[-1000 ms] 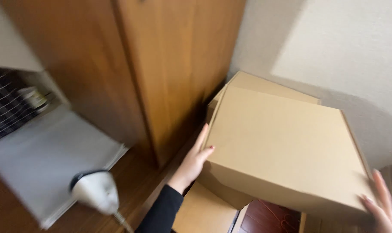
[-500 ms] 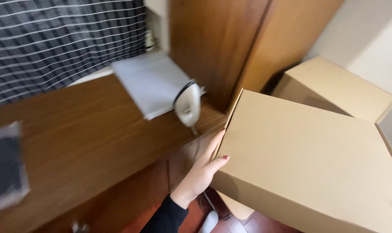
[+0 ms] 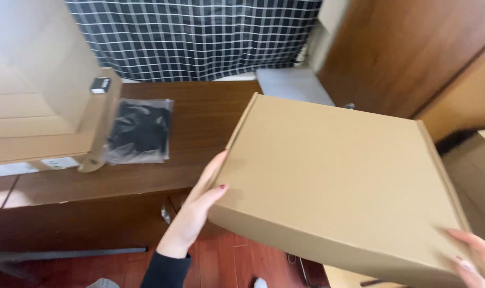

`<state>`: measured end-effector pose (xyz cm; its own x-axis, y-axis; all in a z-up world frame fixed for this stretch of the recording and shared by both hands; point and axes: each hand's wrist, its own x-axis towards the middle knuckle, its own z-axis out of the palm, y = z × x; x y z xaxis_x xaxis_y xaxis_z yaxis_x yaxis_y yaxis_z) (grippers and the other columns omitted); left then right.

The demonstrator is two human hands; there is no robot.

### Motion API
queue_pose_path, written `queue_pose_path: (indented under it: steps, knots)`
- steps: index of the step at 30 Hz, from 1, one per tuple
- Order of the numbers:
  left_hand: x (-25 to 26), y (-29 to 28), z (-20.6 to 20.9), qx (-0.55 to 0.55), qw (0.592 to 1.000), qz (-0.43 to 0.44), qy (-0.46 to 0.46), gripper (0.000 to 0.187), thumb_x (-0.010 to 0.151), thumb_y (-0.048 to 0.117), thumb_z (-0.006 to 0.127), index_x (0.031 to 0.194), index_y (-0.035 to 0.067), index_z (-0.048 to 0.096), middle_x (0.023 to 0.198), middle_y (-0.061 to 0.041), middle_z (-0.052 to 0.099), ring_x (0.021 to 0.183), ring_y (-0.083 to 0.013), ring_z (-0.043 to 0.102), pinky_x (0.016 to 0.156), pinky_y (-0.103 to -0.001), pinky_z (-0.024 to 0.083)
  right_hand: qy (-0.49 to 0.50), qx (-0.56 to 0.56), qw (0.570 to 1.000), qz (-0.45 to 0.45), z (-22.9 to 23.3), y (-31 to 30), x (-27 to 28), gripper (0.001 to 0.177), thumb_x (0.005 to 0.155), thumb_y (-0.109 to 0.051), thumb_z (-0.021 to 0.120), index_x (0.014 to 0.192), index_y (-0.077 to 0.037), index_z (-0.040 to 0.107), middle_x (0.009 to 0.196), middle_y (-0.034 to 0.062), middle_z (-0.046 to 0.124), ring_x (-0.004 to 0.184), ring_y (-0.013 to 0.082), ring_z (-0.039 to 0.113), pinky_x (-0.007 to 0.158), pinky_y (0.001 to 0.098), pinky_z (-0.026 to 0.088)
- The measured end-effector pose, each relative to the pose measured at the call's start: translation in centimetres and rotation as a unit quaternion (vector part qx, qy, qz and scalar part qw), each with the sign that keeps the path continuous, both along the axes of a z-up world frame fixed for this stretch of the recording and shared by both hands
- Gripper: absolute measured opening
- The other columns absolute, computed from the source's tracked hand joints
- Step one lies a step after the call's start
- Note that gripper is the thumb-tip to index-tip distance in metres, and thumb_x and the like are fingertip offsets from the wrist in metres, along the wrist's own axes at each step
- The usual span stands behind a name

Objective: Folding a black skirt and packing it into a plastic bag and then into a cardboard box for shipping.

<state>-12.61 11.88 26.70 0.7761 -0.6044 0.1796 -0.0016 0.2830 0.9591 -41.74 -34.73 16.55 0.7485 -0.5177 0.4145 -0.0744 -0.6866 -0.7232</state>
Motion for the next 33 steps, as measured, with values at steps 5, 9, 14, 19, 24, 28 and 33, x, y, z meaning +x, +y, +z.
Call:
queue_pose_path:
  steps: [5, 9, 14, 19, 24, 28, 33]
  knots:
    - [3.2, 3.2, -1.1, 0.009, 0.995, 0.091, 0.028, 0.061, 0.084, 0.015, 0.043, 0.144, 0.014, 0.031, 0.153, 0.000, 0.031, 0.140, -0.0130, 0.029, 0.111, -0.032, 0.024, -0.045, 0.123, 0.990, -0.047, 10.0, 17.7, 12.4, 0.039, 0.082, -0.004, 0.043, 0.119, 0.001, 0.053, 0.126, 0.0127, 0.053, 0.115, 0.0185, 0.046, 0.097, 0.0262, 0.030]
    - [6.3, 4.0, -2.2, -0.008, 0.981, 0.155, 0.119, 0.062, 0.083, 0.014, 0.042, 0.144, 0.020, 0.032, 0.152, 0.001, 0.036, 0.135, -0.0160, 0.040, 0.107, -0.033, 0.032, -0.086, 0.227, 0.968, 0.065, 8.9, 17.1, 19.8, 0.032, 0.084, -0.004, 0.044, 0.114, -0.004, 0.053, 0.123, 0.0092, 0.054, 0.113, 0.0156, 0.047, 0.095, 0.0225, 0.031]
    - [9.5, 3.3, -4.8, -0.014, 0.966, 0.215, 0.143, 0.060, 0.084, 0.014, 0.041, 0.144, 0.020, 0.034, 0.149, 0.001, 0.040, 0.133, -0.0150, 0.042, 0.107, -0.031, 0.033, -0.052, 0.226, 0.963, 0.135, 5.3, 13.9, 27.9, 0.026, 0.088, -0.007, 0.048, 0.112, -0.009, 0.056, 0.116, 0.0060, 0.056, 0.107, 0.0146, 0.050, 0.092, 0.0242, 0.035]
    - [12.4, 1.5, -8.5, 0.001, 0.948, 0.266, 0.175, 0.059, 0.084, 0.014, 0.041, 0.143, 0.020, 0.036, 0.148, 0.000, 0.042, 0.133, -0.0157, 0.043, 0.108, -0.031, 0.034, 0.028, 0.237, 0.956, 0.171, 3.3, 12.0, 34.1, 0.023, 0.089, -0.012, 0.047, 0.110, -0.011, 0.055, 0.116, 0.0035, 0.054, 0.109, 0.0146, 0.049, 0.094, 0.0252, 0.034]
    - [15.2, 0.5, -12.9, 0.026, 0.943, 0.291, 0.159, 0.060, 0.084, 0.017, 0.044, 0.144, 0.019, 0.033, 0.152, 0.002, 0.032, 0.138, -0.0139, 0.033, 0.111, -0.031, 0.028, 0.028, 0.209, 0.957, 0.198, -2.3, 9.2, 39.8, 0.021, 0.086, -0.012, 0.052, 0.107, -0.013, 0.057, 0.114, -0.0006, 0.055, 0.112, 0.0119, 0.047, 0.099, 0.0242, 0.030]
    - [19.7, -0.1, -15.7, 0.018, 0.938, 0.305, 0.166, 0.060, 0.084, 0.011, 0.043, 0.143, 0.018, 0.035, 0.151, 0.002, 0.035, 0.131, -0.0125, 0.041, 0.108, -0.029, 0.033, 0.071, 0.236, 0.957, 0.153, -4.5, 9.1, 43.5, 0.021, 0.082, -0.014, 0.054, 0.103, -0.016, 0.059, 0.114, -0.0050, 0.054, 0.115, 0.0100, 0.046, 0.101, 0.0240, 0.027]
    - [25.7, -1.3, -14.7, 0.179, 0.930, 0.288, 0.138, 0.058, 0.084, 0.017, 0.048, 0.140, 0.027, 0.040, 0.151, 0.006, 0.036, 0.140, -0.0123, 0.031, 0.112, -0.028, 0.023, 0.052, 0.205, 0.970, 0.116, -9.3, 6.9, 49.7, 0.023, 0.082, -0.009, 0.060, 0.105, -0.011, 0.063, 0.113, -0.0008, 0.061, 0.110, 0.0112, 0.052, 0.098, 0.0244, 0.036]
